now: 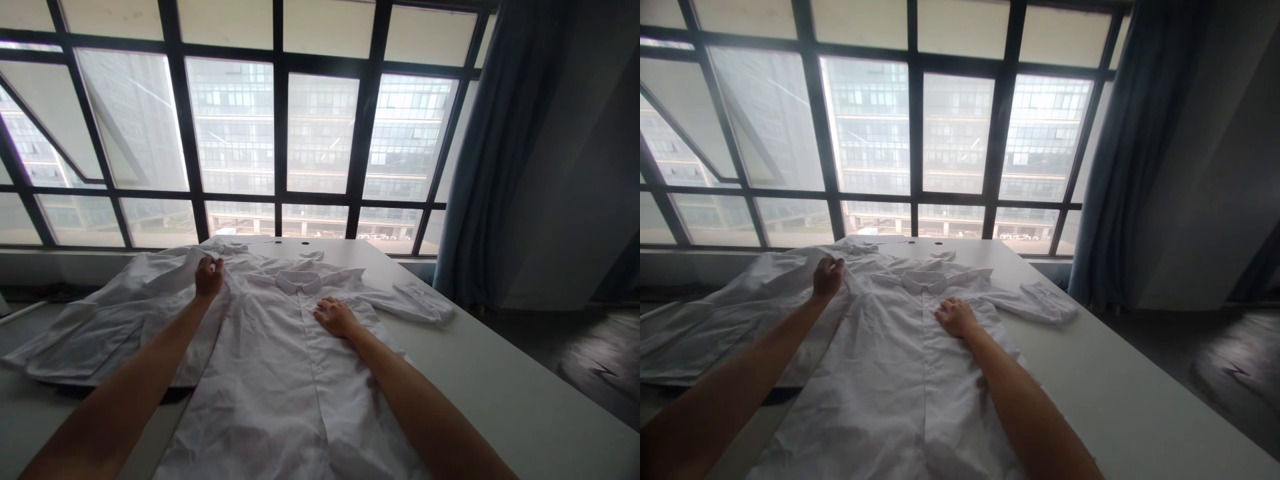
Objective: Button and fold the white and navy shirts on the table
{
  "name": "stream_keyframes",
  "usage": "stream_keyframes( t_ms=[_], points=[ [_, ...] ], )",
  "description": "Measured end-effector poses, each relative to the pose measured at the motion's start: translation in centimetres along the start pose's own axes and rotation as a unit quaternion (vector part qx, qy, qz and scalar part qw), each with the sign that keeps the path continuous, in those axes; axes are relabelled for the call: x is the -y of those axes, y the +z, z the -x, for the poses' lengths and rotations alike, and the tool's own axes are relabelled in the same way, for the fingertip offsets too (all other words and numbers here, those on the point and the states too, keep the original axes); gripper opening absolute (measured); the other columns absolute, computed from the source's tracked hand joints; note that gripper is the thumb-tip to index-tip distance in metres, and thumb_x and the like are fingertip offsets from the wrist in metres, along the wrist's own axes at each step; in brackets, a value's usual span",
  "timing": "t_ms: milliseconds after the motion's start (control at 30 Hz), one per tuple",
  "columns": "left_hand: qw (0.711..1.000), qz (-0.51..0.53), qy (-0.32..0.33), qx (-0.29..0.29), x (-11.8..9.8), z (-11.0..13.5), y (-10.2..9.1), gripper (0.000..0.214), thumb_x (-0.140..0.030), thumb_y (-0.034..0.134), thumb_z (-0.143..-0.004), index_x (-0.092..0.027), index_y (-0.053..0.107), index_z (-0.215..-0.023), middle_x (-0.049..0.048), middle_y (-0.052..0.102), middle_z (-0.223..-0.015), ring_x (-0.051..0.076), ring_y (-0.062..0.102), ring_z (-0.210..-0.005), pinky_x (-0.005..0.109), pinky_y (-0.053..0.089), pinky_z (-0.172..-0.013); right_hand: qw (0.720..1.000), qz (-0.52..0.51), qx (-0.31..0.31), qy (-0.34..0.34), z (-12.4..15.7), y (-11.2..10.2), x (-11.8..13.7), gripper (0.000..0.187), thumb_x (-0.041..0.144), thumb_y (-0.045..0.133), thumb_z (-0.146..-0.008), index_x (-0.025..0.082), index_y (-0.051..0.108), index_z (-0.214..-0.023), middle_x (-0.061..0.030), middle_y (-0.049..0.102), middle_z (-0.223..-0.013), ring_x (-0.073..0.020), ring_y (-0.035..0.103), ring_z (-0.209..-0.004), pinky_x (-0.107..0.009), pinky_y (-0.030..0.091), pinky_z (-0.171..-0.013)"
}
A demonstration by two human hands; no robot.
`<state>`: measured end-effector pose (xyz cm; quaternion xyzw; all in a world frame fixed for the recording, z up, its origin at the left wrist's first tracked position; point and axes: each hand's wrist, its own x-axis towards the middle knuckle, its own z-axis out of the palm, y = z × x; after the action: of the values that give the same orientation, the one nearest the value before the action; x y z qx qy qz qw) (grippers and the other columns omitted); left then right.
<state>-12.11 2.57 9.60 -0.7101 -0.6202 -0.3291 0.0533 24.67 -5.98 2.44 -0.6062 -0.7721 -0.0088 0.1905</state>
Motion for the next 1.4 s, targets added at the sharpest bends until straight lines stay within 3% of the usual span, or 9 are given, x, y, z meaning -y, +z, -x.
stream_keyframes(
  t_ms=[67, 167, 267, 533, 667, 800, 900, 1100, 1400],
  points=[
    [0.991, -0.005, 0.137, 0.009, -2.5, 2.2, 0.3, 0.027, -0.028, 0.038, -0.097, -0.015, 0.061, -0.092, 0.0157, 0.066, -0.112, 0.028, 0.054, -0.121, 0.046, 0.035, -0.111, 1.000, -0.004, -0.004, 0.000, 0.0, 0.0, 0.0, 0.037, 0.045, 0.050, -0.098, 0.020, 0.066, -0.121, -0.0107, 0.062, -0.130, -0.0245, 0.056, -0.120, -0.035, 0.041, -0.102],
    [0.883, -0.009, 0.442, 0.160, -5.1, 5.8, 0.8, 0.013, -0.021, 0.054, -0.086, -0.020, 0.066, -0.090, 0.0091, 0.066, -0.126, 0.026, 0.048, -0.132, 0.048, 0.025, -0.120, 0.999, -0.029, -0.018, 0.004, -0.2, 0.1, -0.3, 0.035, 0.038, 0.042, -0.101, 0.020, 0.066, -0.118, -0.0113, 0.065, -0.126, -0.0235, 0.060, -0.115, -0.035, 0.043, -0.099],
    [0.832, -0.006, 0.516, 0.205, -5.8, 7.5, 1.0, 0.017, -0.011, 0.055, -0.081, -0.020, 0.067, -0.089, 0.0062, 0.057, -0.143, 0.025, 0.042, -0.140, 0.048, 0.023, -0.120, 0.996, -0.071, -0.050, 0.010, -0.7, 0.0, -0.7, 0.041, 0.032, 0.029, -0.104, 0.019, 0.066, -0.115, -0.0132, 0.068, -0.117, -0.0237, 0.062, -0.109, -0.036, 0.046, -0.095],
    [0.883, -0.032, 0.414, 0.216, -4.5, 7.1, 1.7, 0.023, -0.013, 0.053, -0.082, -0.018, 0.061, -0.103, 0.0112, 0.070, -0.116, 0.026, 0.066, -0.108, 0.035, 0.049, -0.093, 0.962, -0.253, -0.050, 0.087, -2.0, -1.2, 0.6, 0.053, 0.025, 0.039, -0.094, 0.011, 0.039, -0.145, -0.0098, 0.072, -0.091, -0.0217, 0.069, -0.079, -0.032, 0.055, -0.070],
    [0.904, -0.047, 0.367, 0.214, -4.2, 6.5, 2.0, 0.031, -0.007, 0.051, -0.080, -0.019, 0.061, -0.107, 0.0086, 0.070, -0.107, 0.024, 0.067, -0.100, 0.031, 0.050, -0.085, 0.989, -0.139, -0.048, 0.028, -1.3, -3.1, 1.3, 0.056, 0.016, 0.051, -0.081, 0.017, 0.053, -0.137, -0.0062, 0.071, -0.092, -0.0202, 0.067, -0.081, -0.029, 0.052, -0.077],
    [0.915, -0.060, 0.342, 0.204, -4.2, 5.8, 2.2, 0.030, -0.004, 0.048, -0.081, -0.018, 0.064, -0.101, 0.0085, 0.069, -0.105, 0.023, 0.066, -0.098, 0.030, 0.050, -0.081, 0.999, 0.016, -0.011, -0.045, -0.5, -3.4, 1.2, 0.065, 0.009, 0.054, -0.077, 0.018, 0.053, -0.141, -0.0140, 0.059, -0.132, -0.0275, 0.059, -0.112, -0.036, 0.047, -0.093],
    [0.936, -0.094, 0.296, 0.164, -4.6, 5.8, 1.9, 0.022, -0.007, 0.047, -0.083, -0.017, 0.065, -0.092, 0.0094, 0.068, -0.100, 0.024, 0.067, -0.090, 0.031, 0.050, -0.075, 0.993, 0.106, -0.017, -0.054, -0.9, -3.0, 1.0, 0.046, 0.012, 0.054, -0.081, 0.020, 0.067, -0.125, -0.0145, 0.048, -0.145, -0.0321, 0.046, -0.129, -0.045, 0.040, -0.102],
    [0.963, -0.132, 0.224, 0.067, -4.0, 5.3, -0.2, 0.027, -0.006, 0.042, -0.084, -0.016, 0.066, -0.093, 0.0101, 0.064, -0.099, 0.025, 0.064, -0.097, 0.031, 0.049, -0.073, 0.983, 0.085, -0.063, -0.147, -1.3, -5.9, 1.7, 0.023, 0.017, 0.054, -0.078, 0.014, 0.072, -0.091, -0.0154, 0.066, -0.117, -0.0285, 0.055, -0.113, -0.041, 0.037, -0.104],
    [0.978, -0.102, 0.097, 0.156, -0.5, 2.6, 1.1, 0.014, -0.014, 0.060, -0.077, -0.015, 0.073, -0.079, 0.0081, 0.068, -0.086, 0.023, 0.065, -0.084, 0.032, 0.050, -0.074, 0.950, -0.044, 0.253, -0.178, 5.4, -10.7, 7.1, 0.024, 0.039, 0.066, -0.082, 0.019, 0.068, -0.069, -0.0021, 0.066, -0.063, -0.0136, 0.054, -0.054, -0.025, 0.036, -0.054]
  ],
)
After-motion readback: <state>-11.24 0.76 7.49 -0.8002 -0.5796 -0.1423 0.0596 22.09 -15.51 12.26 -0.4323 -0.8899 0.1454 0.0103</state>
